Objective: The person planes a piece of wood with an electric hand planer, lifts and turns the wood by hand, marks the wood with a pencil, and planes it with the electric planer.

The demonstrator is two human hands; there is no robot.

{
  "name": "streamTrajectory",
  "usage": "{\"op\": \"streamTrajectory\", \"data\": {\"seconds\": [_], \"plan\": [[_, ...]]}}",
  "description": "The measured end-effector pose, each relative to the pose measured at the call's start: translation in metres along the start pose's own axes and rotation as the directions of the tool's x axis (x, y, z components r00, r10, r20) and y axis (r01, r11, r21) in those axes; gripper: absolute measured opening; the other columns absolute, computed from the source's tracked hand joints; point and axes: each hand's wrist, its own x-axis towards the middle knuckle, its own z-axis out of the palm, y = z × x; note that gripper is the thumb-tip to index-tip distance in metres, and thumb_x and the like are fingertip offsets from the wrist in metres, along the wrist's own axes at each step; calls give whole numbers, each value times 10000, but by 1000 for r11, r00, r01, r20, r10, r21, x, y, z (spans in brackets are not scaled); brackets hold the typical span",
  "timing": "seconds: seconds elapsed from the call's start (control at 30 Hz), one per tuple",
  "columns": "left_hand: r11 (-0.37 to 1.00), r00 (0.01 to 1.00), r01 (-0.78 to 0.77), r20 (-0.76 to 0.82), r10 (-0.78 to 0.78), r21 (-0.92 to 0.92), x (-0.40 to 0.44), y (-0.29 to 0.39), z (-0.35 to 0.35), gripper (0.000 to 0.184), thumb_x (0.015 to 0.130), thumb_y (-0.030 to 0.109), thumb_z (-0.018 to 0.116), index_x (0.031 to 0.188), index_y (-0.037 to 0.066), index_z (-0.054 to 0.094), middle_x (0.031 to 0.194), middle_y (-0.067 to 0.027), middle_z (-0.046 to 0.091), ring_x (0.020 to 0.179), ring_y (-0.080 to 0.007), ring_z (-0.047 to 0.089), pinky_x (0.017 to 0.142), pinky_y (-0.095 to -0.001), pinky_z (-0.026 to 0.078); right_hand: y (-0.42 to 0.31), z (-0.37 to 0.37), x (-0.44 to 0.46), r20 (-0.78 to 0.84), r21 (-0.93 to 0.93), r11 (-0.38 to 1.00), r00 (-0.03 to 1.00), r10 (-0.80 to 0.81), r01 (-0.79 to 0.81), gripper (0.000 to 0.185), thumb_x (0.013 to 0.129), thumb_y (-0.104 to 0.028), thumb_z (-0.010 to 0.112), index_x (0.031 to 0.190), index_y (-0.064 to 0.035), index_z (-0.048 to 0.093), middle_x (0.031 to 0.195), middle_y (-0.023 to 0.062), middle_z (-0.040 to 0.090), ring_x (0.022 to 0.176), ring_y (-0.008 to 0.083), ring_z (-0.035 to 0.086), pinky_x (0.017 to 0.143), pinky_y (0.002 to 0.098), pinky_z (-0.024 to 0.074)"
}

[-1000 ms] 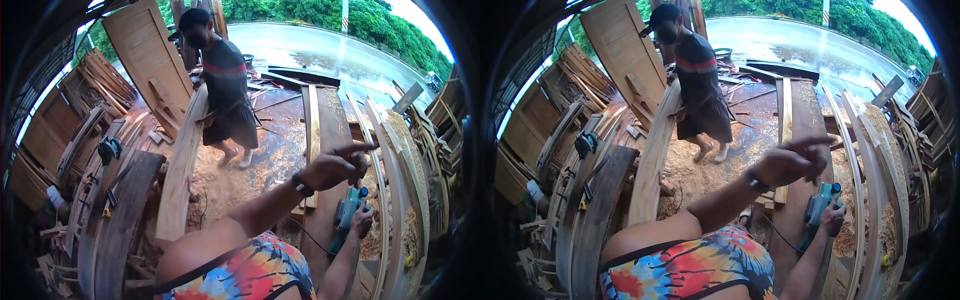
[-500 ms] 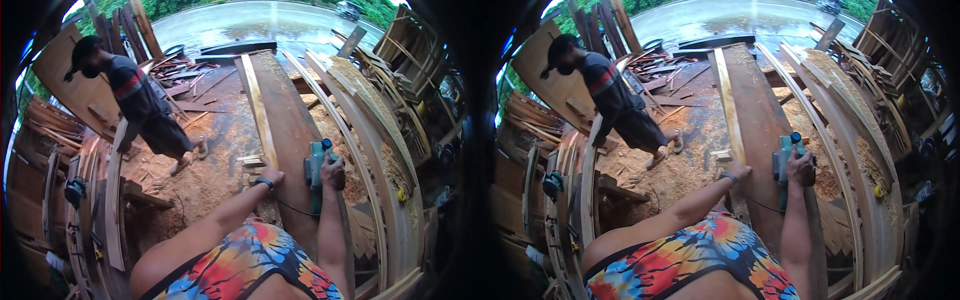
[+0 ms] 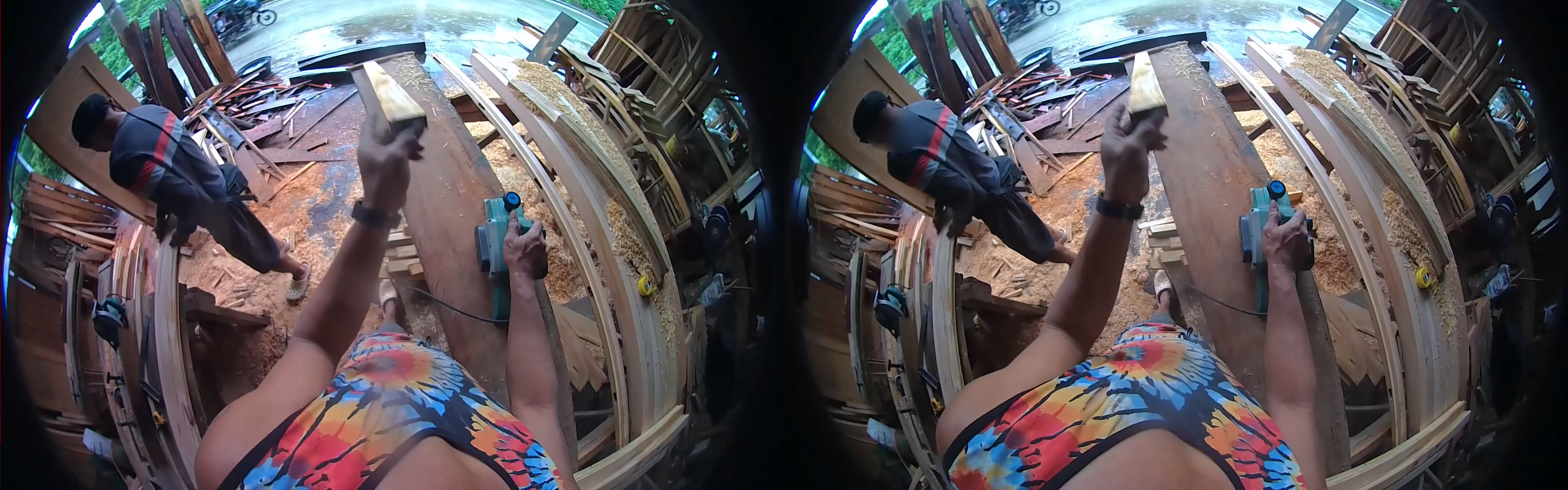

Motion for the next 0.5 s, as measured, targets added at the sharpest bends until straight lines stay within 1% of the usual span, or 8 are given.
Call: {"op": "streamTrajectory", "data": {"seconds": [0.03, 0.07, 0.13, 0.23, 0.37, 0.5], "plan": [[999, 998, -39, -49, 40, 10, 7, 2, 1, 708, 866, 22, 682, 1444, -93, 289, 1035, -162, 701, 732, -162, 674, 577, -258, 525, -1, -1, 0, -8, 8, 1000, 1000, -5, 5, 577, 931, -580, 564, 1087, -25, 586, 953, 263, 695, 868, 451, 691, 722, 534, 548], [997, 997, -47, -52, 50, 57, 14, 7, 3, 782, 860, 56, 726, 1463, -88, 249, 1036, -163, 700, 712, -159, 672, 566, -257, 522, -3, -1, 1, -18, 17, 1000, 1000, -11, 11, 577, 932, -578, 565, 1091, -24, 583, 954, 266, 695, 871, 452, 691, 724, 534, 548], [998, 996, -60, -67, 59, -12, 20, 9, 5, 846, 841, 84, 776, 1471, -80, 236, 1019, -155, 706, 700, -155, 668, 563, -252, 514, -2, 1, 2, -27, 17, 1000, 1000, -15, 15, 576, 935, -574, 563, 1091, -20, 582, 957, 264, 695, 875, 451, 691, 727, 532, 549], [998, 995, -51, -78, 54, 43, 24, 9, 8, 910, 824, 95, 805, 1488, -74, 207, 999, -145, 712, 692, -154, 663, 563, -251, 505, -2, 2, 3, -11, 11, 1000, 1000, -2, 2, 577, 938, -572, 560, 1092, -17, 580, 968, 261, 696, 882, 448, 691, 733, 527, 551], [997, 993, -70, -98, 72, 24, 28, 5, 6, 947, 821, 112, 814, 1507, -67, 186, 979, -127, 718, 690, -154, 660, 576, -262, 499, -1, 1, 1, -37, 23, 1000, 999, -8, 9, 573, 943, -567, 554, 1098, -16, 578, 987, 254, 697, 894, 440, 693, 743, 523, 553], [996, 991, -67, -111, 73, 64, 29, 8, 9, 956, 825, 126, 811, 1511, -75, 176, 976, -127, 720, 678, -153, 661, 581, -265, 503, -4, -5, 1, -12, 33, 999, 1000, -6, 6, 578, 947, -570, 543, 1108, -16, 576, 988, 250, 696, 898, 436, 693, 751, 522, 554]]}}
